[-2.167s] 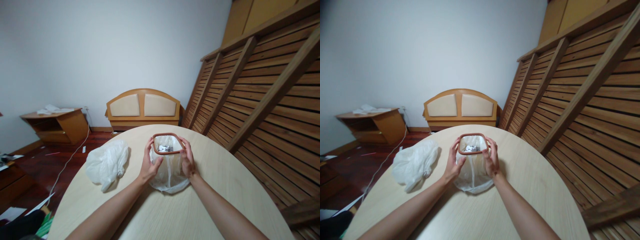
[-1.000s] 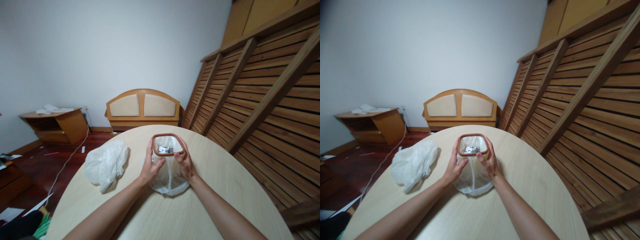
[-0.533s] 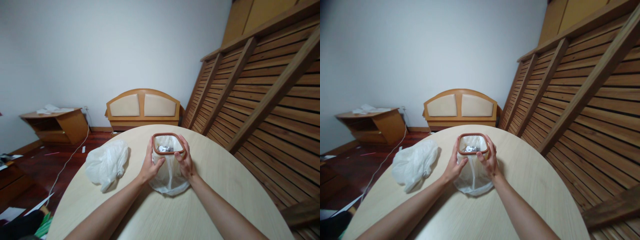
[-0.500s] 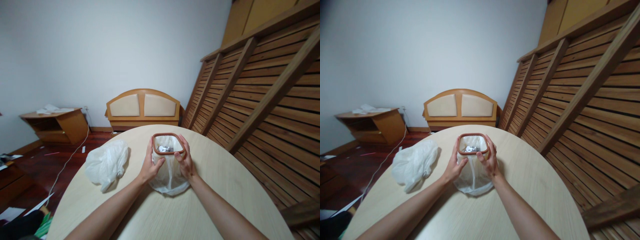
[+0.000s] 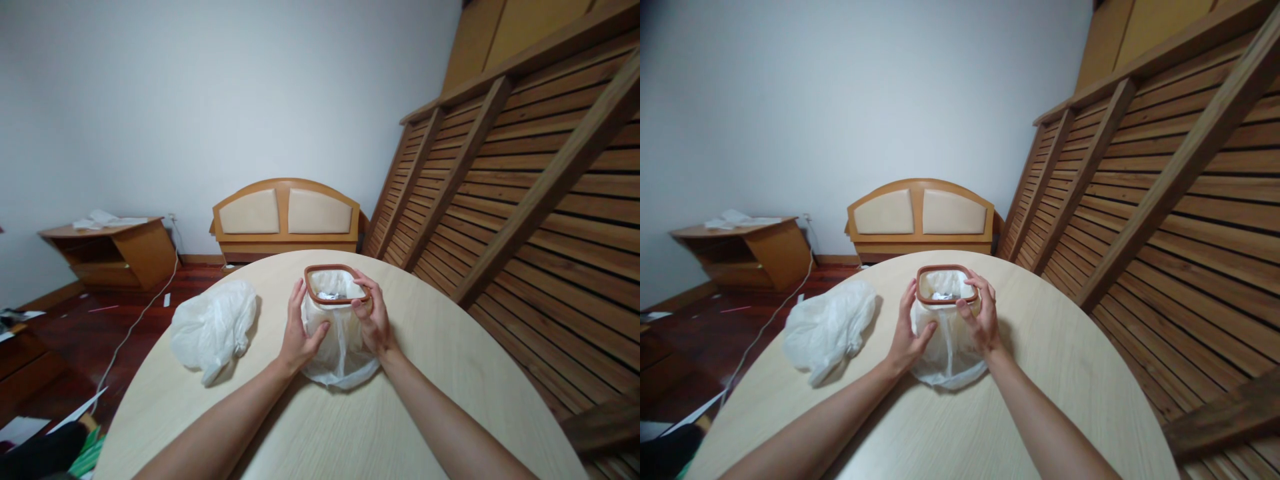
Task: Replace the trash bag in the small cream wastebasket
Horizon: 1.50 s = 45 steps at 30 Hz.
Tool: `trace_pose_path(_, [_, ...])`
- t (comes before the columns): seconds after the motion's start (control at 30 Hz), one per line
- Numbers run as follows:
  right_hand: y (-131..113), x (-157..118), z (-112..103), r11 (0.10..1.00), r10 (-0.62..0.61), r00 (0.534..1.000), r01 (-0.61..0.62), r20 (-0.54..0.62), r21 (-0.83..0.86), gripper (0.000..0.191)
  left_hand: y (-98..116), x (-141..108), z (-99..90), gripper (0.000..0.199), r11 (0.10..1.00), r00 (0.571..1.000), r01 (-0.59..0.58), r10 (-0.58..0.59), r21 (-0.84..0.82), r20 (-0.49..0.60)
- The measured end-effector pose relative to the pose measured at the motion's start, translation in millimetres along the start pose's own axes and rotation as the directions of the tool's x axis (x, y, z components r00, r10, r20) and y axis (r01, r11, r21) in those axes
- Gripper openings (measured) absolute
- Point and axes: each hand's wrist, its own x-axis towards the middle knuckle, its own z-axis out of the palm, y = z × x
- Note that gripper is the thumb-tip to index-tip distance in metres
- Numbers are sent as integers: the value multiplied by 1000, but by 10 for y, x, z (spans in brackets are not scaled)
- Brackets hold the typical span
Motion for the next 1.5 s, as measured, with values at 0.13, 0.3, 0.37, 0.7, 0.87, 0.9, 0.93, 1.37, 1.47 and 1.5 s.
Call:
trace_pose_path(0.13, [-2,33,-15,1000,-8,1000,8,-13,3,42,11,-26,2,70,999,999,-41,41,12,18])
trace_pose_path(0.3, [3,68,-25,997,28,999,-27,-20,73,36,3,-49,20,63,997,997,-67,66,29,34])
trace_pose_path(0.37, [9,75,-27,995,33,999,-33,0,98,31,-4,-52,25,63,997,997,-69,68,44,33])
trace_pose_path(0.7, [-92,160,-69,999,-38,998,39,-53,15,24,11,-50,6,64,997,997,-54,51,53,50])
trace_pose_path(0.87, [-60,256,-169,999,-47,992,46,-114,-8,25,8,-52,10,64,996,997,-58,54,69,52])
trace_pose_path(0.9, [-40,274,-192,999,-54,990,53,-128,-11,24,5,-53,13,64,996,997,-58,55,65,51])
trace_pose_path(0.93, [-15,291,-214,998,-65,988,63,-143,-17,24,2,-55,14,64,996,997,-57,54,61,50])
trace_pose_path(1.37, [701,237,-751,898,-67,939,-90,-336,-430,34,33,-59,-41,74,956,970,-234,218,180,103])
trace_pose_path(1.47, [834,195,-904,839,0,947,-175,-322,-515,38,37,-60,-41,71,957,967,-242,226,162,115])
trace_pose_path(1.5, [876,178,-944,814,27,950,-202,-311,-544,39,38,-60,-40,70,958,969,-237,221,159,112])
